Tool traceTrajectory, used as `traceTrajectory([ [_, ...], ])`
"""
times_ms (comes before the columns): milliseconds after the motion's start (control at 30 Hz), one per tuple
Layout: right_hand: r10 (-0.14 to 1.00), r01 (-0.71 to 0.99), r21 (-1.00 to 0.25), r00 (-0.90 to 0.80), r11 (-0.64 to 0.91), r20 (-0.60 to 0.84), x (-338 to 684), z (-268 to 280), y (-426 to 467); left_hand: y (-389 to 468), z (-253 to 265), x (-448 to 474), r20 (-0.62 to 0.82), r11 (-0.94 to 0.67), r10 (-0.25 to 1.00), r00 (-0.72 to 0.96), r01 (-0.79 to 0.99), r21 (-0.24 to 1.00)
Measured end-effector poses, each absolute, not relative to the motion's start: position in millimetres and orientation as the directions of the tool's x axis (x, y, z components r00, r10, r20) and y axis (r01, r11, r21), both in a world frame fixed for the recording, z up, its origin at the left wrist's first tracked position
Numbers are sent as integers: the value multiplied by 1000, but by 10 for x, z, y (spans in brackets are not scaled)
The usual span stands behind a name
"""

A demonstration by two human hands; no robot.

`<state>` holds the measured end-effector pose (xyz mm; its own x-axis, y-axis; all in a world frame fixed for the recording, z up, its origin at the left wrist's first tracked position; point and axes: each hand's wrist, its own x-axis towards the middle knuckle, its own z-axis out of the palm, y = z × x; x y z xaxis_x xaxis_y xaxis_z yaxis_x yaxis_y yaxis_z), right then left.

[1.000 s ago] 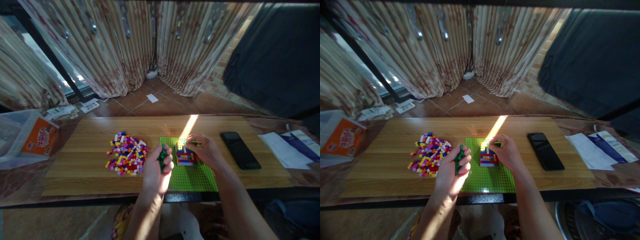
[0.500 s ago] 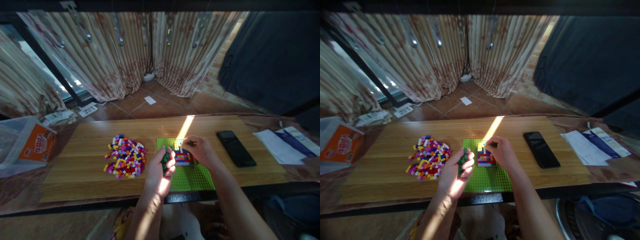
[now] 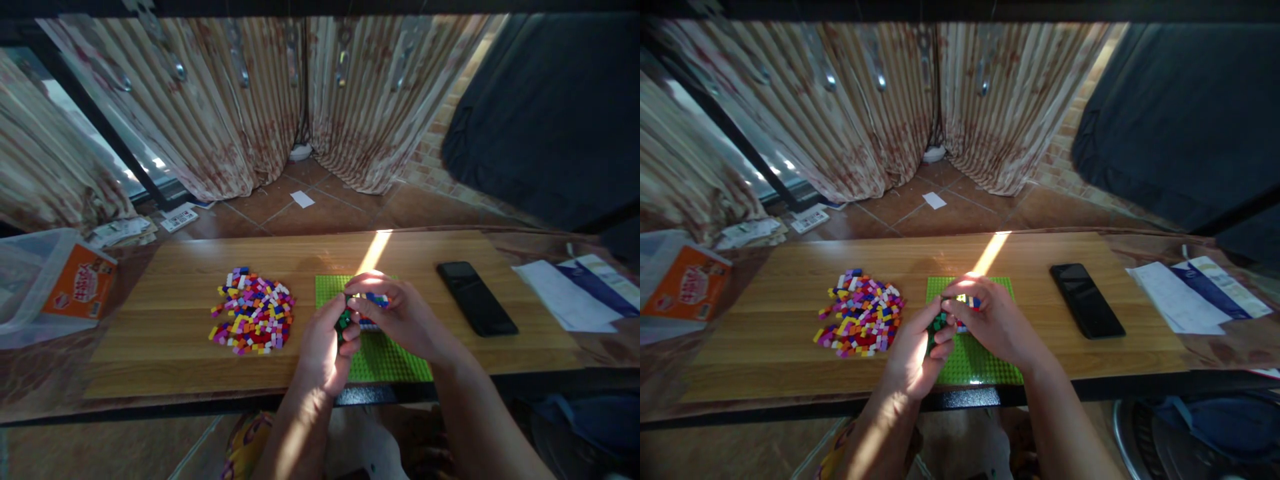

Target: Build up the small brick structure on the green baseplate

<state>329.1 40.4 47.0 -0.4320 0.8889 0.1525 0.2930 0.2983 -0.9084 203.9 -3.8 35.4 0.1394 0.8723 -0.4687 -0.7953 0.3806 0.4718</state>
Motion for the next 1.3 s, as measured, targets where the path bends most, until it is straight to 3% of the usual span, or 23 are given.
traceTrajectory([
  [267,928,220,-934,-309,283,208,3381,441,449,-30,362,2016,-485,390,864,138,-792,470],
  [533,959,548,-791,-222,272,176,3795,163,670,-7,422,1950,-523,374,844,116,-827,420],
  [967,955,593,-752,-239,288,177,3693,18,760,-14,421,1943,-517,360,851,98,-825,437],
  [1300,980,594,-800,-193,82,-43,3676,30,770,-17,407,1942,-502,355,858,105,-828,434],
])
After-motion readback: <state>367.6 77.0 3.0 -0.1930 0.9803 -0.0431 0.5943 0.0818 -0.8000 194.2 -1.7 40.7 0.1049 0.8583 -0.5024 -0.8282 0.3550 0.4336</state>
